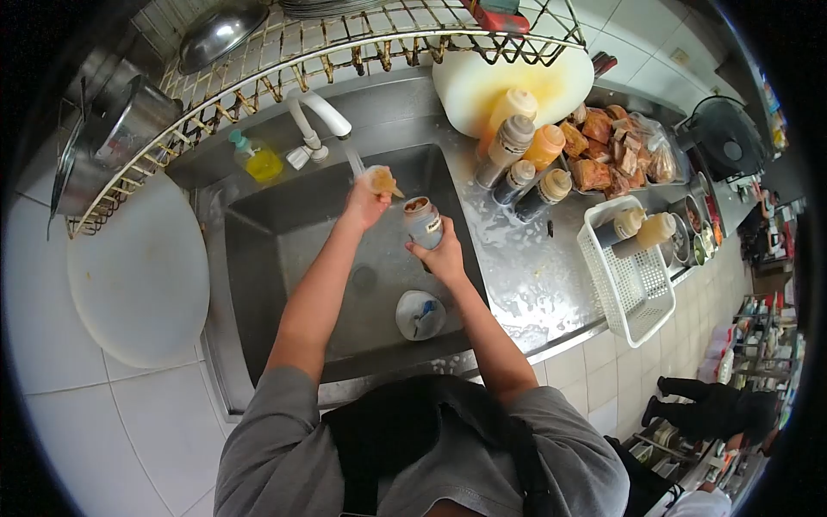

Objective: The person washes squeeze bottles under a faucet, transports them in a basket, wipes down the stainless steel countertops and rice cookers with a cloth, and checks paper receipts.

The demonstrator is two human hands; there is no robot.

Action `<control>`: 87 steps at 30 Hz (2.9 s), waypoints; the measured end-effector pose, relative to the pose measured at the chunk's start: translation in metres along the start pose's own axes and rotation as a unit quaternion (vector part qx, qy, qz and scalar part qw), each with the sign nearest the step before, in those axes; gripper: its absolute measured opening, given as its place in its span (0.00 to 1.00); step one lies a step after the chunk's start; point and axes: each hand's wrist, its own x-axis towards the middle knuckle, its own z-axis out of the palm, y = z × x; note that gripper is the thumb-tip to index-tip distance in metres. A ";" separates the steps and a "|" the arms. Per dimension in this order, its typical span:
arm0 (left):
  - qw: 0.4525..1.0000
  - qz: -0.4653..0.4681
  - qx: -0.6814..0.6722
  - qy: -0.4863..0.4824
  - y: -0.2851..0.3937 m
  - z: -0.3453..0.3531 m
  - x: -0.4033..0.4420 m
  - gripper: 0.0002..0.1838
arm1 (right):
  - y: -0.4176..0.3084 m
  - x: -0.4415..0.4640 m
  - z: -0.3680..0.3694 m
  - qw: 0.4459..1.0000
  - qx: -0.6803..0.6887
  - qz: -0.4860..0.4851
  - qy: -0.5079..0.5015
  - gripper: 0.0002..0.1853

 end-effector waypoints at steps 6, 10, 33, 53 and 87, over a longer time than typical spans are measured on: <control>0.993 0.070 -0.091 0.002 0.023 -0.017 0.002 0.14 | -0.012 -0.002 -0.012 0.999 -0.035 -0.001 0.027 0.43; 0.993 0.005 -0.114 -0.012 -0.004 -0.032 -0.008 0.15 | -0.020 -0.007 -0.014 0.999 0.000 0.036 0.007 0.43; 0.899 0.157 0.403 -0.070 -0.030 0.033 -0.093 0.22 | -0.002 -0.021 -0.015 0.999 -0.042 -0.018 -0.005 0.41; 0.727 0.386 0.568 0.014 0.011 0.034 -0.097 0.32 | -0.089 -0.037 -0.058 0.994 0.072 -0.041 -0.069 0.39; 0.565 0.510 0.634 -0.136 -0.123 0.233 0.011 0.26 | 0.114 -0.011 -0.393 0.852 -0.236 0.112 0.453 0.42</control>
